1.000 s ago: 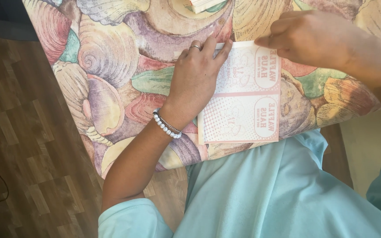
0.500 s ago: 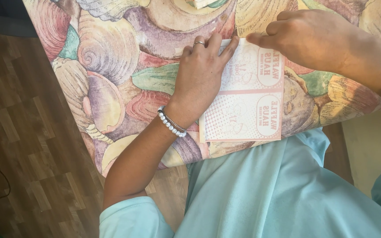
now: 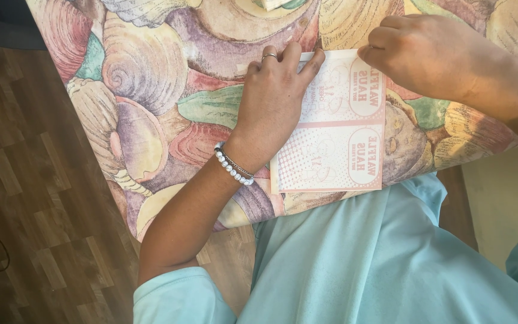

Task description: Folding printed paper sheets into bags or envelopes on a table.

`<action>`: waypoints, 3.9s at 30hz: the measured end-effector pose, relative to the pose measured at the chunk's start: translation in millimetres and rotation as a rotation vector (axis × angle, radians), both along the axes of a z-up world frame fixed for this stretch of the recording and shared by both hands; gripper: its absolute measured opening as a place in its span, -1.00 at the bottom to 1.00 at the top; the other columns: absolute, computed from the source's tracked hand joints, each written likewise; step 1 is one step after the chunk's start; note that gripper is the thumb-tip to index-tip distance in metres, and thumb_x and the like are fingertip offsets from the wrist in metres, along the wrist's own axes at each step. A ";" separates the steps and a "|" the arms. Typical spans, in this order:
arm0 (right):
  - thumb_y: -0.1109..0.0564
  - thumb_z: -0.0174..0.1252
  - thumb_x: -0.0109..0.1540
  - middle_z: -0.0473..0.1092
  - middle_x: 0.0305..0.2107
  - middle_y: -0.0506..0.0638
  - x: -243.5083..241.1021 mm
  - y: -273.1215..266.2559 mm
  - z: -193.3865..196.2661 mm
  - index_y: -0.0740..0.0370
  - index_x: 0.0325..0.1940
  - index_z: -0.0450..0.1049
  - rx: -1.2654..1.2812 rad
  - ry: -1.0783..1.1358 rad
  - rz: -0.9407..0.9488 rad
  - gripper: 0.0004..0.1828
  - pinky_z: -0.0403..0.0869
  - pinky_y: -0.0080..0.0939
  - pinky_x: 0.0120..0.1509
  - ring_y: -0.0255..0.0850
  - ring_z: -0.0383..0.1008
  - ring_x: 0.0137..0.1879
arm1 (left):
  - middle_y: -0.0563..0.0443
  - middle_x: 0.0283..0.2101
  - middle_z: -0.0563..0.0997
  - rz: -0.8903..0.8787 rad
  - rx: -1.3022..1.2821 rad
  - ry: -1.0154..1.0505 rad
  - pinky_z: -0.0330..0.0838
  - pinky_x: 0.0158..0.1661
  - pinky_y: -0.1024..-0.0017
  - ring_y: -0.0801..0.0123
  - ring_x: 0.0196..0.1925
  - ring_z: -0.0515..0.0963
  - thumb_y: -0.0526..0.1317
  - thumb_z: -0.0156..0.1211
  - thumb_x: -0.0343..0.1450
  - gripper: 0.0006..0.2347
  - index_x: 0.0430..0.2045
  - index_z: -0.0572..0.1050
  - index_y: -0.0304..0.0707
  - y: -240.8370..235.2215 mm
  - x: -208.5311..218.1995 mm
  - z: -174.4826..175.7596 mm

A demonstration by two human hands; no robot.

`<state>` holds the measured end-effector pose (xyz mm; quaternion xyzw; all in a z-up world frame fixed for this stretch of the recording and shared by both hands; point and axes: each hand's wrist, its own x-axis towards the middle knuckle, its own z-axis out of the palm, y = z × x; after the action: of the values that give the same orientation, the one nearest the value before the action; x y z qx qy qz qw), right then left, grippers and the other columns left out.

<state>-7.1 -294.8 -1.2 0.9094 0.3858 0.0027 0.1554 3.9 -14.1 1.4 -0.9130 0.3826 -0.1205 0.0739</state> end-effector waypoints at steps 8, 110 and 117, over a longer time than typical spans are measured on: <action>0.18 0.15 0.25 0.37 -0.29 -0.27 -8.7 -16.0 -2.0 -0.13 -0.28 0.45 0.040 -0.091 -0.032 -0.86 0.54 -0.29 0.01 -0.30 0.49 -0.06 | 0.06 -0.10 0.35 0.011 -0.025 -0.026 0.36 -0.45 0.39 0.27 -0.27 0.38 -0.35 0.16 0.33 -0.51 0.17 0.34 0.17 -1.0 -1.2 -4.2; 0.39 0.43 0.30 0.47 0.15 0.18 -48.1 -4.3 24.3 0.38 0.17 0.45 1.692 0.156 -0.462 -0.59 0.59 -0.11 0.41 -0.08 0.52 0.31 | -0.11 0.00 0.69 -0.066 -1.598 1.230 0.65 0.00 0.42 0.38 0.01 0.67 -0.33 0.19 0.50 -0.77 0.03 0.55 -0.39 1.3 -4.0 11.5; 0.33 0.39 0.17 0.46 0.16 0.15 -49.0 -27.0 20.0 0.37 0.08 0.42 1.684 0.438 -0.416 -0.57 0.60 -0.12 0.42 -0.09 0.51 0.35 | -0.11 -0.11 0.72 -0.056 -1.562 1.218 0.66 -0.02 0.46 0.40 -0.09 0.69 -0.32 0.13 0.53 -0.80 -0.01 0.56 -0.42 2.1 -4.6 14.1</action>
<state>-56.1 -321.8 18.8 0.7537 0.1043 0.0833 -0.6435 -0.7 -11.9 15.4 -0.6021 0.1899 0.1494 -0.7610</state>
